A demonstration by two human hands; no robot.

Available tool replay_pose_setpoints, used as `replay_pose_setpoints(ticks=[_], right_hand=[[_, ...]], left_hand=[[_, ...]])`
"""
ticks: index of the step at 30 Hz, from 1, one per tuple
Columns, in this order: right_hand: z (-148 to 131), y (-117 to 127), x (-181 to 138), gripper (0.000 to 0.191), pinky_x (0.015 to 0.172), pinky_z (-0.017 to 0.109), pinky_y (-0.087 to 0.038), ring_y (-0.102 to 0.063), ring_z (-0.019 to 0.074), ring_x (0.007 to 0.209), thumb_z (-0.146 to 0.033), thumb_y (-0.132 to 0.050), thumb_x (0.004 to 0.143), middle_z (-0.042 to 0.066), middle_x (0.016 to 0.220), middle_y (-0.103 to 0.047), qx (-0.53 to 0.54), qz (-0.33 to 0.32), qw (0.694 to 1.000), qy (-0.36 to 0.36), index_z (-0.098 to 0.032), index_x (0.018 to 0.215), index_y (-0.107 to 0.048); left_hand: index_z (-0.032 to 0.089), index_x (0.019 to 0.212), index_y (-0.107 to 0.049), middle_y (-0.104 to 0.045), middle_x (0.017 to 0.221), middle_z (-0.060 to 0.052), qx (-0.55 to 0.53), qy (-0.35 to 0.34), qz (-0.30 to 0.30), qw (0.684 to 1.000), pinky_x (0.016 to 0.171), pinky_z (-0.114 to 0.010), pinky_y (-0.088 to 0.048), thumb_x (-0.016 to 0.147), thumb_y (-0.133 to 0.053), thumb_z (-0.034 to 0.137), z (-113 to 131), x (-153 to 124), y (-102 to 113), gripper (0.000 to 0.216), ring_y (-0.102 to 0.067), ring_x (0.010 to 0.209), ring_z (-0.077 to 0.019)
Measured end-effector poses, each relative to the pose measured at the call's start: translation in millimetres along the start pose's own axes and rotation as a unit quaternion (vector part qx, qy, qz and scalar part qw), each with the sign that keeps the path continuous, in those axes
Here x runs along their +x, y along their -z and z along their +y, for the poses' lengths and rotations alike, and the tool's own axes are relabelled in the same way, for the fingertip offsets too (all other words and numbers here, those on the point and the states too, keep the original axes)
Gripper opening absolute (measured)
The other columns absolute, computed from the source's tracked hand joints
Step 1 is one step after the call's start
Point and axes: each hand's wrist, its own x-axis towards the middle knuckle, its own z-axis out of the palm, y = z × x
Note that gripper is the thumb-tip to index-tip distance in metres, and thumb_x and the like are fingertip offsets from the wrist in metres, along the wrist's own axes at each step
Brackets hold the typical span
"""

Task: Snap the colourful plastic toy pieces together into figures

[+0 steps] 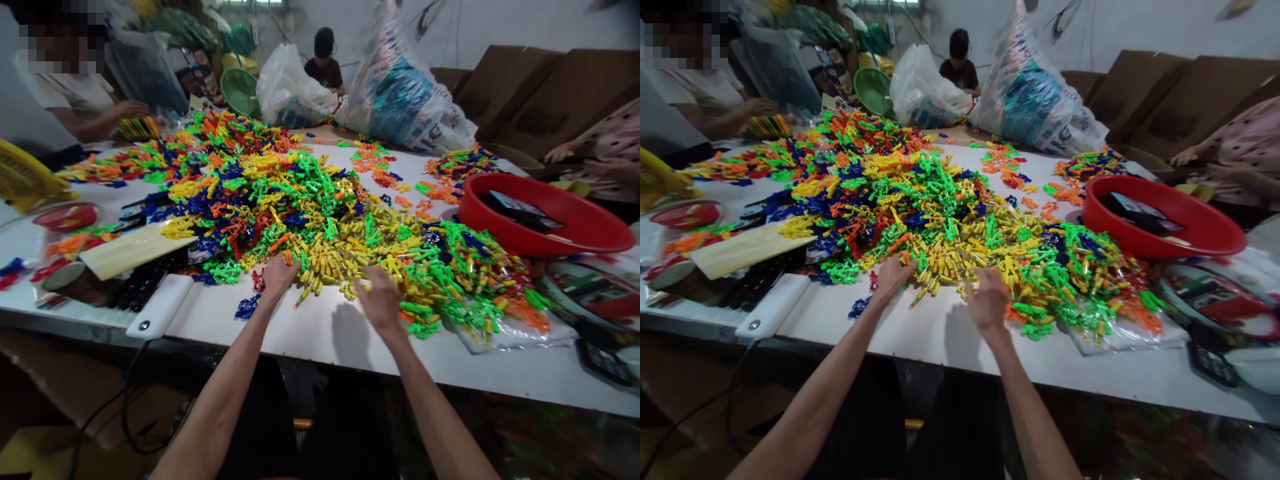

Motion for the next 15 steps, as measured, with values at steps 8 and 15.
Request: replay_pose_setpoints(ticks=[8, 15], right_hand=[[-80, -63, -17, 0.028, 0.073, 0.031, -0.041, -0.054, 0.0220, 0.098, -0.007, -0.039, 0.081, 0.011, 0.115, -0.054, -0.073, -0.318, 0.918, 0.224, -0.018, 0.094, -0.061], [-55, -53, -6, 0.009, 0.059, 0.029, -0.042, -0.056, 0.0165, 0.064, -0.023, -0.051, 0.074, 0.003, 0.075, -0.058, 0.305, -0.179, 0.924, -0.147, -0.019, 0.082, -0.050]], left_hand=[[0.016, 0.067, -0.059, -0.060, 0.066, -0.002, -0.162, -0.002, 0.040, 0.986, 0.060, -0.023, -0.037, 0.075, -0.055, 0.032, -7, -15, 5, 0.018, -0.056, 0.070, -0.0162], [0.015, 0.077, -0.053, -0.060, 0.060, -0.001, -0.522, 0.069, -0.267, 0.807, 0.038, -0.019, -0.039, 0.066, -0.069, 0.044, -20, -73, 20, 0.035, -0.056, 0.045, -0.0117]])
